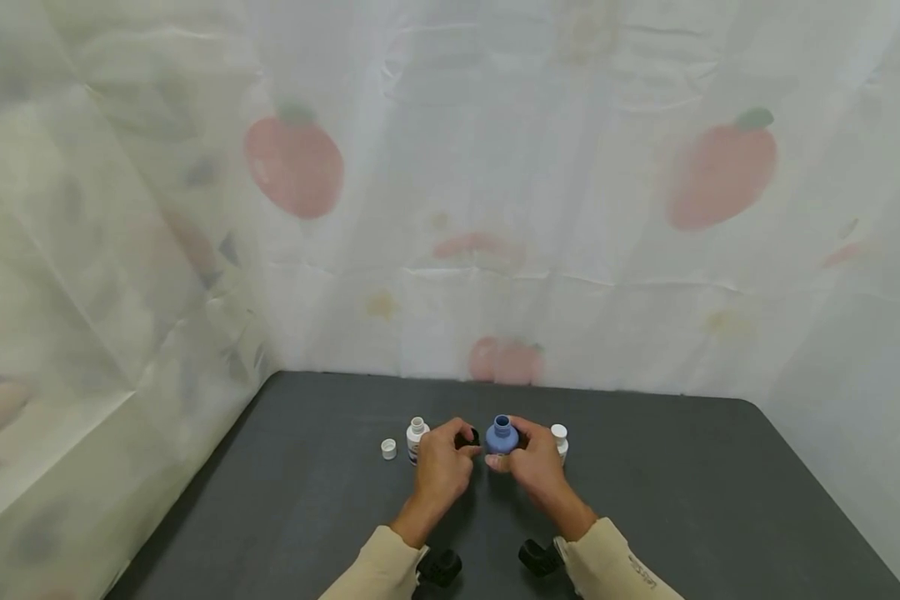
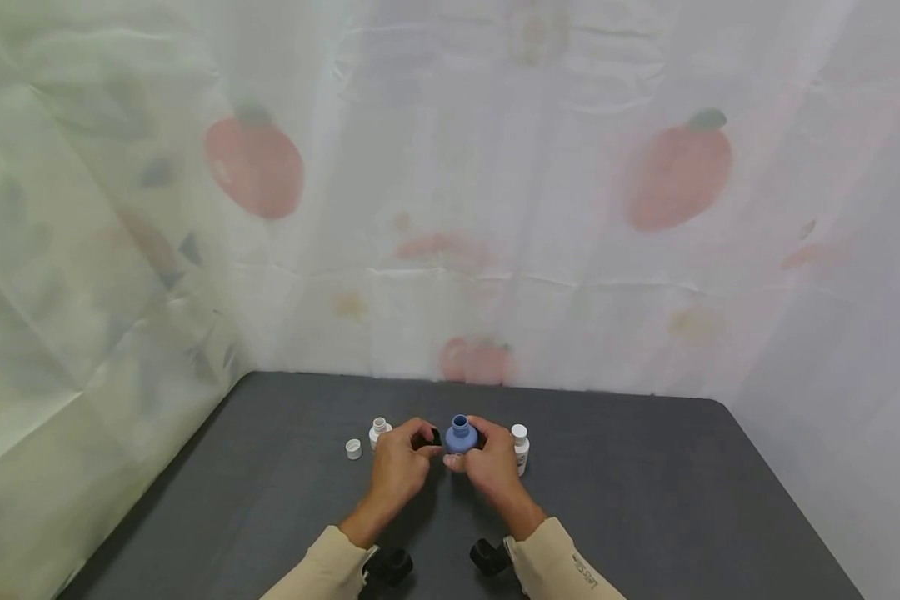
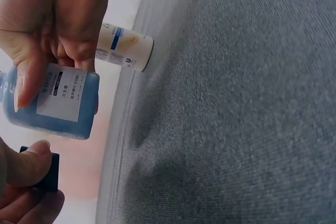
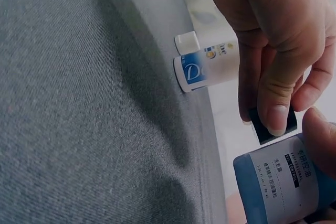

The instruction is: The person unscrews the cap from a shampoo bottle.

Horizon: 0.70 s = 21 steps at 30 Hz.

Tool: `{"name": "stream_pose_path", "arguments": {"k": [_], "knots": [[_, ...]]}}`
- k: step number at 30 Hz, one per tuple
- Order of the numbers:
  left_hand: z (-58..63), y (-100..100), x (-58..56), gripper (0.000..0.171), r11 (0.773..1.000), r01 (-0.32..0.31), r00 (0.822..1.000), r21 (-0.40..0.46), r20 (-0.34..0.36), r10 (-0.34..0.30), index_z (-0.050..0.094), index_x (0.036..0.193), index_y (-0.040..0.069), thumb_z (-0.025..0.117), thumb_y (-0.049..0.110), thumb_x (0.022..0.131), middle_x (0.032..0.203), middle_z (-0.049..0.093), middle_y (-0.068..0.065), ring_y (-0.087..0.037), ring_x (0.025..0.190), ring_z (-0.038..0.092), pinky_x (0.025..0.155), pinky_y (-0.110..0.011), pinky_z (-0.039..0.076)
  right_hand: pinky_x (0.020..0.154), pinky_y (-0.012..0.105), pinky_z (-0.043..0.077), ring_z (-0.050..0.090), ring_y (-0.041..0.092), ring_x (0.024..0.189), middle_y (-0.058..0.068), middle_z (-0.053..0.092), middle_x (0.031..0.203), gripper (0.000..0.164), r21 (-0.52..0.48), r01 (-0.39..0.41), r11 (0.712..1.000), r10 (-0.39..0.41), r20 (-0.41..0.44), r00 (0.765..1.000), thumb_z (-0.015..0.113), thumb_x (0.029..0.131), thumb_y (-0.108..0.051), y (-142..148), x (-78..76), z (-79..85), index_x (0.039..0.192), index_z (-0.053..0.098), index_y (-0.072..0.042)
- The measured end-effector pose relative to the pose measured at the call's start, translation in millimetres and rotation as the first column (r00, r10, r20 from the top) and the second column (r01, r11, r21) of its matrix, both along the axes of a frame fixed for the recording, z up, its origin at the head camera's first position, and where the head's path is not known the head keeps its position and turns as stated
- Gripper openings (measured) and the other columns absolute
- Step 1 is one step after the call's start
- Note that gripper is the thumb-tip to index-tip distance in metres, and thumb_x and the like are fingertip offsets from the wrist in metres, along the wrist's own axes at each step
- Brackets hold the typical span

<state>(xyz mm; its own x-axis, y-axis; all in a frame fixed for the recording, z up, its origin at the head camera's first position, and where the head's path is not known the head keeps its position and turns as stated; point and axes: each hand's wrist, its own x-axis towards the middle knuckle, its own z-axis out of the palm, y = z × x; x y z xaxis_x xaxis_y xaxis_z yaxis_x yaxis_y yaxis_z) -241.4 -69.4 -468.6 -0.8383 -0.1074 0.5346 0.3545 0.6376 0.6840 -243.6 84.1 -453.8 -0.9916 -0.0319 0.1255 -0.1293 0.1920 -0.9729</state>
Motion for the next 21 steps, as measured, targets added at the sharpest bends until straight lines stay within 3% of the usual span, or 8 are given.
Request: {"name": "stream_pose_path", "arguments": {"k": [4,21], "knots": [[-1.1,-0.2,-0.4,0.028,0.999,-0.03,1.0,-0.022,-0.001,0.029,0.069,0.078,0.011,0.089,-0.006,0.069,0.078,0.075,-0.003,-0.014,0.071,0.067,0.064,-0.029,0.054,0.098,0.047,0.06,0.068,0.037,0.12,0.028,0.07,0.131,0.069,0.014,0.012,1.0,-0.012,0.006,1.0,0.088,0.069,0.012,-1.3,-2.7,-2.5,0.134,0.065,0.008],[-1.0,-2.9,1.6,0.029,0.998,-0.039,0.994,-0.046,0.097,0.043,0.07,0.092,0.008,0.087,-0.006,0.073,0.088,0.077,-0.014,-0.029,0.085,0.074,0.077,-0.045,0.06,0.106,0.053,0.055,0.067,0.037,0.122,0.026,0.069,0.133,0.069,0.059,0.03,0.998,-0.033,0.047,0.998,0.089,0.069,0.01,-5.3,-11.5,-12.7,0.134,0.066,0.006]]}}
